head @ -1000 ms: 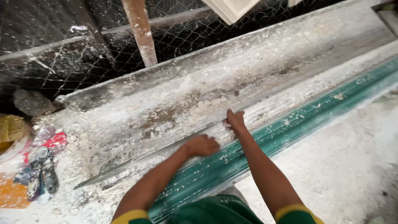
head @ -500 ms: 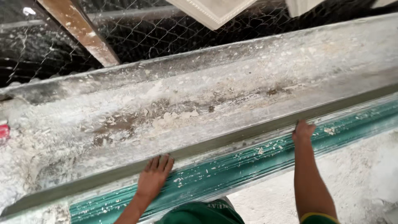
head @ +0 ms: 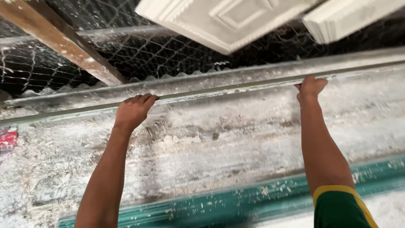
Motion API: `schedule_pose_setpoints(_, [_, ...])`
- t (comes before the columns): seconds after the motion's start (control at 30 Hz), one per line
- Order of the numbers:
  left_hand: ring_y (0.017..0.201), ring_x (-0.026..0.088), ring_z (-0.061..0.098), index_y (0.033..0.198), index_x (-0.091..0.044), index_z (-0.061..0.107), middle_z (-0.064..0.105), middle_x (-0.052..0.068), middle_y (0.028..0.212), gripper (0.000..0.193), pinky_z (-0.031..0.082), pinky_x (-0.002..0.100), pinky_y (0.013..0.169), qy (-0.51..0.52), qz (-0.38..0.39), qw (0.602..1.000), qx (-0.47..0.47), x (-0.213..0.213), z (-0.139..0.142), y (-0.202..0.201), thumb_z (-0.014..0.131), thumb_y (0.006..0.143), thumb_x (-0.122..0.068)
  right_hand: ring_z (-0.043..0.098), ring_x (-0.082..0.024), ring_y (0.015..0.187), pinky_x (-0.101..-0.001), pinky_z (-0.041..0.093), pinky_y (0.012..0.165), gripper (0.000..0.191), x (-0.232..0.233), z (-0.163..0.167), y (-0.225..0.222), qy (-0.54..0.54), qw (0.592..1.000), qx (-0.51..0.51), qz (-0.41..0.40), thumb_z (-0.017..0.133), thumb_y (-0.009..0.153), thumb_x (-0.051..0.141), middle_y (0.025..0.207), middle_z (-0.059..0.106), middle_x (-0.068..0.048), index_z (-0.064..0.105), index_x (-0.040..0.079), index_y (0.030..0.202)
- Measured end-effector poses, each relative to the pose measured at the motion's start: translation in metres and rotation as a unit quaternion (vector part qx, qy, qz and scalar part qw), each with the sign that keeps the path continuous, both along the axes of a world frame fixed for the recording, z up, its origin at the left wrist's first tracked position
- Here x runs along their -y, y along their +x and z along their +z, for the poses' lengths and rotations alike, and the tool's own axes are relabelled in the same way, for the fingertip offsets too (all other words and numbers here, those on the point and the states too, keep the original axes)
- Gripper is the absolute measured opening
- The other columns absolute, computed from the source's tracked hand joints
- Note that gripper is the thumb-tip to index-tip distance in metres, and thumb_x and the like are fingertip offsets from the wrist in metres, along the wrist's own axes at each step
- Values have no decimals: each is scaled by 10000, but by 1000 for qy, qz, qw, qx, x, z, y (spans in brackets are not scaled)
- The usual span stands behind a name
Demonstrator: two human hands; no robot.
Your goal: The person scrapes residue from green mouldings, wipes a workbench with a sponge, and then applies a yellow substance from a bucket onto the mouldings using a brush. The person handles the mouldings and tools directly throughout the sequence.
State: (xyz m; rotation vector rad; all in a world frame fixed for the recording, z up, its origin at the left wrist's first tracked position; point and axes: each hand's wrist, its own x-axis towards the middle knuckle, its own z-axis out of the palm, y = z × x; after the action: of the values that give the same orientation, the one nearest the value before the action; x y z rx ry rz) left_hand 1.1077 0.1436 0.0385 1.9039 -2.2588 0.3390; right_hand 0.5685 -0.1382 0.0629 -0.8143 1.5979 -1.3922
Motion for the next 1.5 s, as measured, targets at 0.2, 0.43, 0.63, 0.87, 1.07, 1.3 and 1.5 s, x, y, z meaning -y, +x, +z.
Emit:
schedule_pose_setpoints(0.2, [1156,276,679,1414,-262,629,707,79,1303,553,542,440,989,-43,27,997,55,37,-21,26,642,900,-59,710,-195,845,-321,652,637,474,43,-44,48,123,986,-89,-71,502,1032,124,1349,470,-218,248,18,1418])
schedule_pose_setpoints(0.43, [1177,280,581,1513,-251,575,659,76,1277,513,438,491,1063,17,69,997,-28,51,-40,26,657,1007,-220,793,-266,700,-258,616,525,775,56,-54,53,164,981,-100,-22,522,1071,190,1431,436,-299,-37,13,1579])
schedule_pose_setpoints(0.63, [1243,318,559,1605,-162,410,627,127,1303,609,376,536,1142,41,146,987,-49,68,-49,24,596,1029,-228,648,-348,1205,-387,606,891,607,-1,-33,45,103,981,129,101,365,1122,324,1529,387,-185,196,55,1639])
schedule_pose_setpoints(0.87, [1497,480,330,1619,-40,326,335,296,1625,633,306,617,1197,-133,155,959,-194,-45,-78,-34,539,1038,-172,666,-168,792,-318,578,720,250,-201,-123,-5,32,972,-69,221,569,1131,196,932,700,-96,638,-44,1121])
schedule_pose_setpoints(1.07, [1396,472,454,1386,28,569,527,303,1432,478,371,569,1185,-85,312,928,-187,-311,-100,-26,604,990,-238,636,-157,728,-307,534,614,351,-414,-152,-28,81,971,-121,192,659,1048,291,837,682,-75,596,-41,954])
schedule_pose_setpoints(1.3, [1155,470,536,1392,32,552,568,280,1292,589,465,605,883,-16,547,814,-194,-499,-88,13,630,937,-335,703,-161,829,-297,576,674,258,-550,-141,8,163,979,-48,111,596,1078,294,966,714,-56,646,50,1146])
schedule_pose_setpoints(1.5, [1164,471,561,1333,15,554,589,281,1223,512,474,617,929,77,566,777,-263,-524,-103,40,565,1047,-410,685,-175,853,-335,556,699,445,-597,-136,40,212,966,-89,120,692,1039,375,1002,701,-139,656,-51,1163])
